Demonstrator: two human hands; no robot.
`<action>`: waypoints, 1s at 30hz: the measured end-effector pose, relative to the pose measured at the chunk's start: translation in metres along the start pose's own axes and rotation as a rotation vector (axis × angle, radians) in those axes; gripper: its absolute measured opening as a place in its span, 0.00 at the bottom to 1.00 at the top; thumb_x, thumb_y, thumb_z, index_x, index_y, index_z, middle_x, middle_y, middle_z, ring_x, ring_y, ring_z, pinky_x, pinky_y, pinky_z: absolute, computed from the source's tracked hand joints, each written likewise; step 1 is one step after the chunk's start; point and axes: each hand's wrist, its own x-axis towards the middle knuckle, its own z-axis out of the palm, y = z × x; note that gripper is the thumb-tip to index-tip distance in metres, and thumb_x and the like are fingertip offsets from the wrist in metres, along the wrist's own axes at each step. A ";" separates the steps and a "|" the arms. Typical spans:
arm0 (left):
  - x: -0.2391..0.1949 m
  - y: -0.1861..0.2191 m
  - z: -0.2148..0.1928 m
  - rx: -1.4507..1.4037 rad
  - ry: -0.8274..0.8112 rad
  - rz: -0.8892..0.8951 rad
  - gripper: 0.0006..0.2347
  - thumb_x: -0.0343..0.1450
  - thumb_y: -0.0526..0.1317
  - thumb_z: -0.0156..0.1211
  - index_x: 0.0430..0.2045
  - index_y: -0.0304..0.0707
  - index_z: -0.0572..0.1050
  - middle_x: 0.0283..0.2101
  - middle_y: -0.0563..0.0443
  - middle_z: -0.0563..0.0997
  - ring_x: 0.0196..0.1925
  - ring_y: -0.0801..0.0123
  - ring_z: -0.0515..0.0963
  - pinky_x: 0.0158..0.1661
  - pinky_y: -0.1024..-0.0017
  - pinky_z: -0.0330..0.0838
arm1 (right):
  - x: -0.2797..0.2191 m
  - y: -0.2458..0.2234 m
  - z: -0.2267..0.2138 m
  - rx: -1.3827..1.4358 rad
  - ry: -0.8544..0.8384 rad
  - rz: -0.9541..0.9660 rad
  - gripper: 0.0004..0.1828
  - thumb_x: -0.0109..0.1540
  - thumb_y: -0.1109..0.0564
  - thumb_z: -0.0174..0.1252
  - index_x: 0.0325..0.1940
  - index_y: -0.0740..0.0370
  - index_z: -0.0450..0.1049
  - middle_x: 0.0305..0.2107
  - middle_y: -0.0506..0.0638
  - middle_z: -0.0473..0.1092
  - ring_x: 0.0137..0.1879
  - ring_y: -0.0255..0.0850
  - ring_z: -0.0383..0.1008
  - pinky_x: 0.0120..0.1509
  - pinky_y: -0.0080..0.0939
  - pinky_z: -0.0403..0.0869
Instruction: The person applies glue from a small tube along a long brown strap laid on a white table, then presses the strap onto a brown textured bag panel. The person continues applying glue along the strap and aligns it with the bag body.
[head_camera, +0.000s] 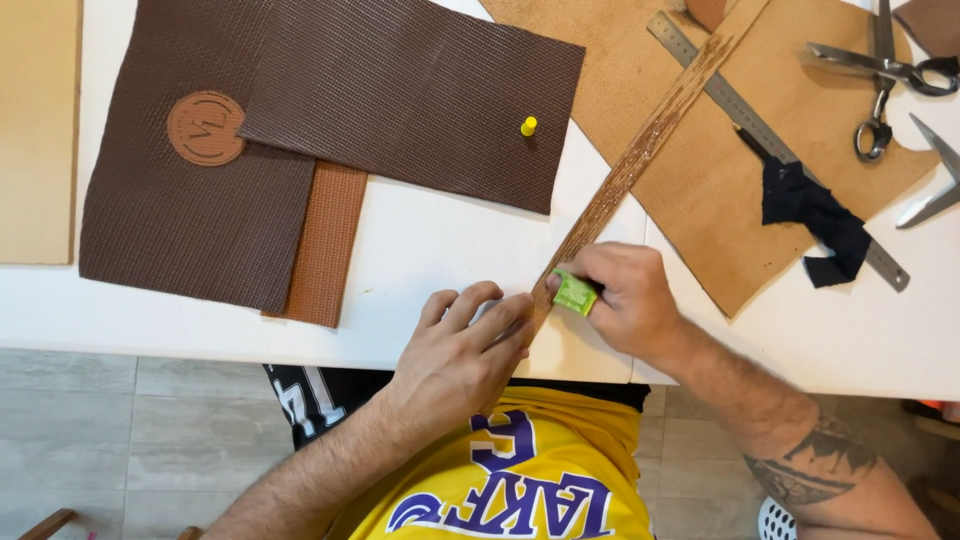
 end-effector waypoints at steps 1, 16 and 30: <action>-0.001 0.002 0.002 -0.007 0.001 -0.002 0.10 0.78 0.41 0.53 0.42 0.37 0.81 0.48 0.47 0.80 0.55 0.50 0.74 0.47 0.57 0.64 | -0.003 0.001 0.000 -0.012 -0.007 0.002 0.11 0.60 0.55 0.69 0.26 0.59 0.76 0.17 0.53 0.70 0.24 0.56 0.73 0.32 0.48 0.73; 0.000 0.002 0.000 -0.001 0.008 0.002 0.10 0.78 0.42 0.53 0.42 0.39 0.81 0.46 0.48 0.80 0.54 0.52 0.74 0.47 0.58 0.65 | -0.002 0.010 0.001 -0.019 0.033 -0.021 0.06 0.57 0.59 0.67 0.29 0.58 0.76 0.17 0.50 0.67 0.23 0.53 0.71 0.32 0.45 0.72; -0.004 0.005 0.001 0.013 -0.043 -0.009 0.10 0.78 0.43 0.54 0.44 0.41 0.81 0.47 0.50 0.80 0.56 0.53 0.73 0.48 0.58 0.64 | -0.003 0.005 -0.009 0.026 0.180 0.110 0.11 0.60 0.57 0.71 0.28 0.61 0.76 0.14 0.52 0.67 0.22 0.47 0.69 0.32 0.43 0.72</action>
